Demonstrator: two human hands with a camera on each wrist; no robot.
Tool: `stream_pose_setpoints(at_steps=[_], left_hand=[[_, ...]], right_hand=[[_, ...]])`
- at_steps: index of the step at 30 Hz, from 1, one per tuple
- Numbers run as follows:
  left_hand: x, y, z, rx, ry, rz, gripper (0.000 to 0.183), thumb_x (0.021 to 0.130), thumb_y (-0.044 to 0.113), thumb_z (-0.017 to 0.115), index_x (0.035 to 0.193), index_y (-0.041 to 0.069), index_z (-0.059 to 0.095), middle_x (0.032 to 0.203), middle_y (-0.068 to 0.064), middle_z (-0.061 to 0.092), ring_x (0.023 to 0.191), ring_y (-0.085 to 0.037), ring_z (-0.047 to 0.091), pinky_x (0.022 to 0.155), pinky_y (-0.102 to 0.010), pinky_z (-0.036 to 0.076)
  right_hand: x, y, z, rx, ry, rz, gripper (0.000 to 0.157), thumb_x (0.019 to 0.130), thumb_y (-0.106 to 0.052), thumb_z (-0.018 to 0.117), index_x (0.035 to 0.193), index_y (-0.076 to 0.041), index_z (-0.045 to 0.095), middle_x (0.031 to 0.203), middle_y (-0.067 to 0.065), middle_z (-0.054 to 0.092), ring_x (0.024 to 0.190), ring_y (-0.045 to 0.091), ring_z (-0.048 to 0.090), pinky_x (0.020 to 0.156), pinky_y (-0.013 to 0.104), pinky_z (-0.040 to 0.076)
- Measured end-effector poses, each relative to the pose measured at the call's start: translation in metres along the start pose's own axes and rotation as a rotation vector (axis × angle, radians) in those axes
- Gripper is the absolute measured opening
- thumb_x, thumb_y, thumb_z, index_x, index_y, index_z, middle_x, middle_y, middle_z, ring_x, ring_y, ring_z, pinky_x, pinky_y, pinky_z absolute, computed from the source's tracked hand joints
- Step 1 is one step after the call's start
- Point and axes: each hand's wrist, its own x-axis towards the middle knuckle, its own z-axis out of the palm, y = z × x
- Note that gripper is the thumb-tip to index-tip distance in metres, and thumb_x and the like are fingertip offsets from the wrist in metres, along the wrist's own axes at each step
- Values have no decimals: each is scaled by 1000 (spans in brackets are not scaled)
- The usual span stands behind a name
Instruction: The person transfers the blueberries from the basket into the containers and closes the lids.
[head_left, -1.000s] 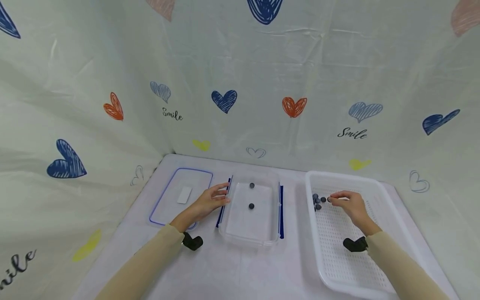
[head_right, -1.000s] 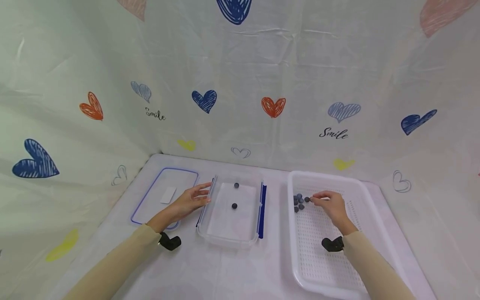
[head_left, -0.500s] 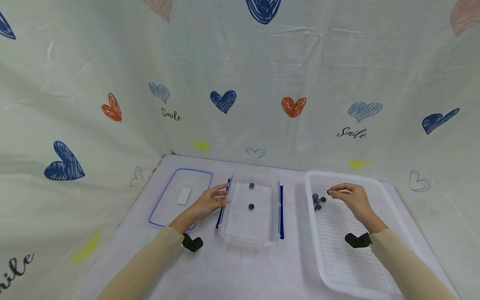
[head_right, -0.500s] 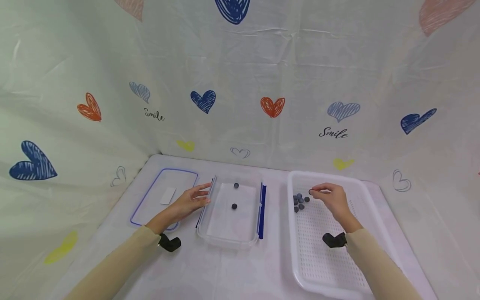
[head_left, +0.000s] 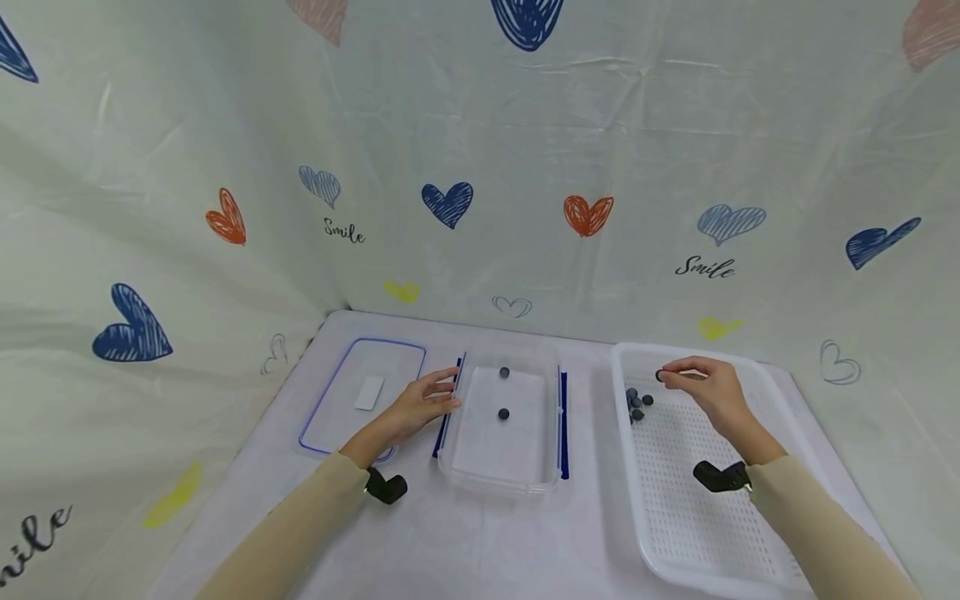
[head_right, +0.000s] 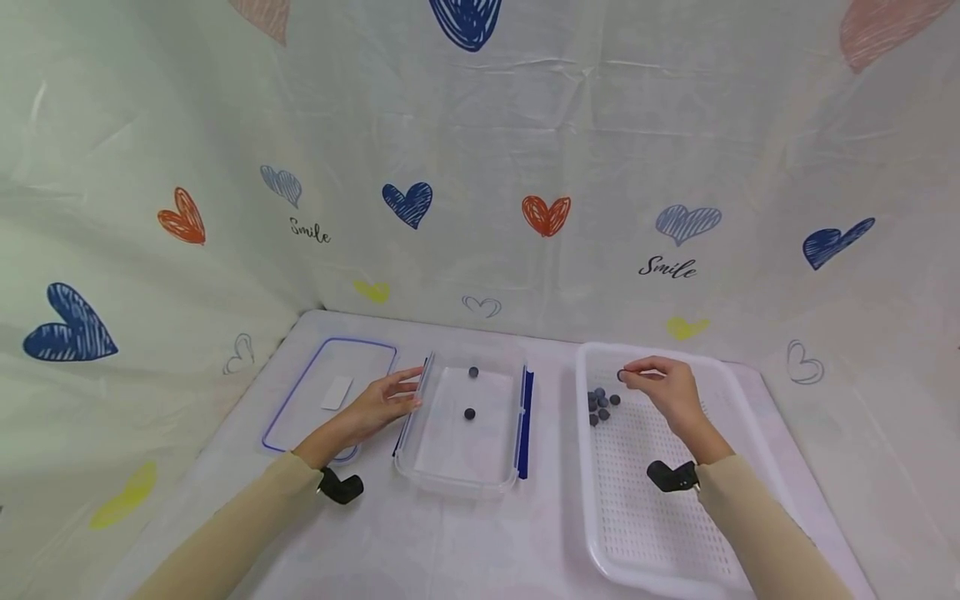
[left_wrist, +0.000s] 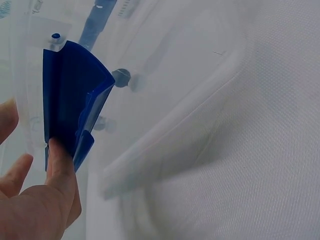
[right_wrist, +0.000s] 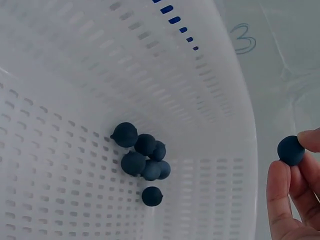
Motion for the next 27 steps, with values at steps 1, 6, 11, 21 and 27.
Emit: stream_pose_setpoints(at_steps=[1, 6, 11, 21, 27], left_hand=[[-1, 0, 0, -1, 1, -4, 69, 96, 8, 68, 155, 6, 33, 151, -30, 35, 140, -44, 34, 111, -50, 36], [-1, 1, 1, -4, 2, -6, 68, 96, 7, 67, 155, 6, 33, 151, -30, 35, 140, -44, 34, 111, -50, 36], [-2, 2, 1, 14, 3, -3, 68, 96, 8, 67, 155, 6, 33, 151, -30, 35, 139, -44, 35, 110, -50, 36], [-1, 1, 1, 11, 6, -2, 68, 96, 9, 68, 155, 6, 34, 151, -30, 36, 139, -44, 36, 110, -49, 38], [-1, 1, 1, 0, 5, 2, 67, 96, 7, 67, 155, 6, 34, 151, -30, 35, 139, -44, 35, 110, -50, 37]], right_hand=[[0, -2, 0, 1, 1, -2, 37, 93, -17, 73, 113, 14, 65, 96, 2, 74, 80, 5, 68, 73, 15, 50], [-2, -10, 0, 2, 1, -8, 37, 93, -18, 73, 113, 13, 65, 94, -4, 73, 81, 3, 67, 73, 15, 50], [-2, -18, 1, 10, -21, -26, 36, 93, -19, 73, 112, 11, 66, 96, -3, 74, 83, 4, 68, 74, 15, 50], [0, -34, 8, 70, -64, -73, 35, 94, -14, 72, 114, 13, 65, 101, 2, 74, 84, 7, 70, 77, 15, 51], [0, -44, 13, 59, -72, -63, 36, 93, -18, 73, 114, 12, 66, 102, 5, 74, 87, 11, 71, 80, 15, 50]])
